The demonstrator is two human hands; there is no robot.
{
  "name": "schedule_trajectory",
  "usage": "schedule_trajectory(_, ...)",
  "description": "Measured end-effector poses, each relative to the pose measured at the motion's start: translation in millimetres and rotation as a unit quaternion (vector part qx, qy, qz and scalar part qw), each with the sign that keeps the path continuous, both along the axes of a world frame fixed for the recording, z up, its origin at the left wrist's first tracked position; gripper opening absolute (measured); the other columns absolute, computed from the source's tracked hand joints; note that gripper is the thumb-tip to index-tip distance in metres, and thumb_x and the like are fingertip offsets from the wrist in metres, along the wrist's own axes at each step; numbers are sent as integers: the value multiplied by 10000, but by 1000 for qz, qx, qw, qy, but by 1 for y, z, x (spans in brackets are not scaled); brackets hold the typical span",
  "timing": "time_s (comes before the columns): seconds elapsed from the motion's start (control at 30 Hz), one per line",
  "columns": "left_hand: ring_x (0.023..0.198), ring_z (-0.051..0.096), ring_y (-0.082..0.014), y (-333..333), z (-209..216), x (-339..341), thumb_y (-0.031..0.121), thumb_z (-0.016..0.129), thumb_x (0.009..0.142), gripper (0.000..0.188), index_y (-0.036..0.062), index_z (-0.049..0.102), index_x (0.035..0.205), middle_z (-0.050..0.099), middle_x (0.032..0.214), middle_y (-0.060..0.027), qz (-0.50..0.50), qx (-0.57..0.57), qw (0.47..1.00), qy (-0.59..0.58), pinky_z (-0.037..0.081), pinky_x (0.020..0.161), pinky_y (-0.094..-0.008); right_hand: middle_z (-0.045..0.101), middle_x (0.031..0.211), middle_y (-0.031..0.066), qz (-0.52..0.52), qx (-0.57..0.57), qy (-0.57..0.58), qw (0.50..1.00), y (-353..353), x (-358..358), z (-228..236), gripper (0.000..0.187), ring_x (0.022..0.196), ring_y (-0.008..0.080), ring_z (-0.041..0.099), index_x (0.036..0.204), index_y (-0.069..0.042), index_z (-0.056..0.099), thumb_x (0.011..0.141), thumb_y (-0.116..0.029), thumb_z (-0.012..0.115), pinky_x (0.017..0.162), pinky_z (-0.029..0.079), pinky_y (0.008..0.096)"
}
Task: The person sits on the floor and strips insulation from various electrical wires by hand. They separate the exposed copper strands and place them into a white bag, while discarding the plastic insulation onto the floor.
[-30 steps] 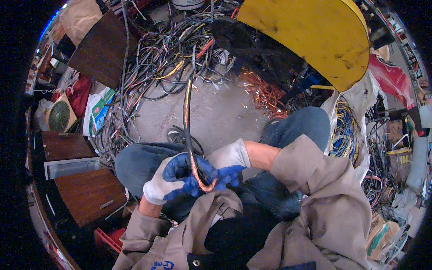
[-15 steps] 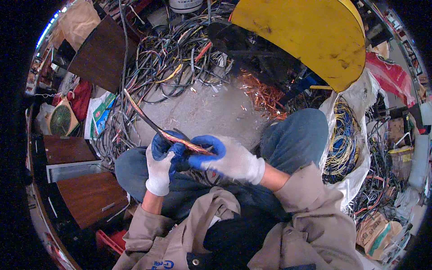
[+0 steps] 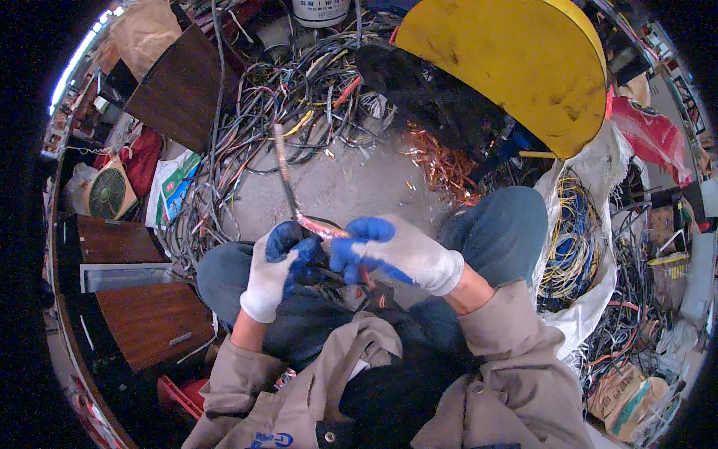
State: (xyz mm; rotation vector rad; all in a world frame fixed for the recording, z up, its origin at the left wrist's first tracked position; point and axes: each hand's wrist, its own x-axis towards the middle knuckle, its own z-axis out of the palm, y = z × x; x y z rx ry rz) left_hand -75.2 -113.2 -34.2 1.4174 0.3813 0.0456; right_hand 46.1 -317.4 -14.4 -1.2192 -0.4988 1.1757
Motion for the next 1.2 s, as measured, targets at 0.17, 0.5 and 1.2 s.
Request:
schedule_trajectory(0.17, 890, 664, -330, 5, 1, 21, 41, 689, 768, 282, -7, 653, 1044, 684, 941, -183, -18, 406, 907, -112, 522, 782, -400, 641, 778, 51, -13, -26, 103, 994, 39, 1, -10, 386, 612, 136, 597, 985, -48, 630, 1003, -426, 557, 550, 497, 282)
schedule_trajectory(0.5, 902, 655, -421, 60, -37, 90, 198, 656, 836, 234, 66, 638, 1029, 679, 904, -226, -27, 557, 823, 111, 512, 770, -510, 368, 557, -53, -95, -14, 264, 960, 105, -6, -37, 477, 420, 74, 317, 882, -118, 598, 993, -569, 485, 381, 232, 248)
schedule_trajectory(1.2, 923, 673, -259, 62, -40, 111, 262, 525, 1007, 308, 13, 626, 1159, 691, 1036, -118, 11, -226, 973, 36, 554, 832, -397, 312, 508, -33, -202, 162, 318, 912, 29, 0, 22, 443, 430, 126, 313, 838, -99, 581, 1027, -481, 461, 415, 245, 279)
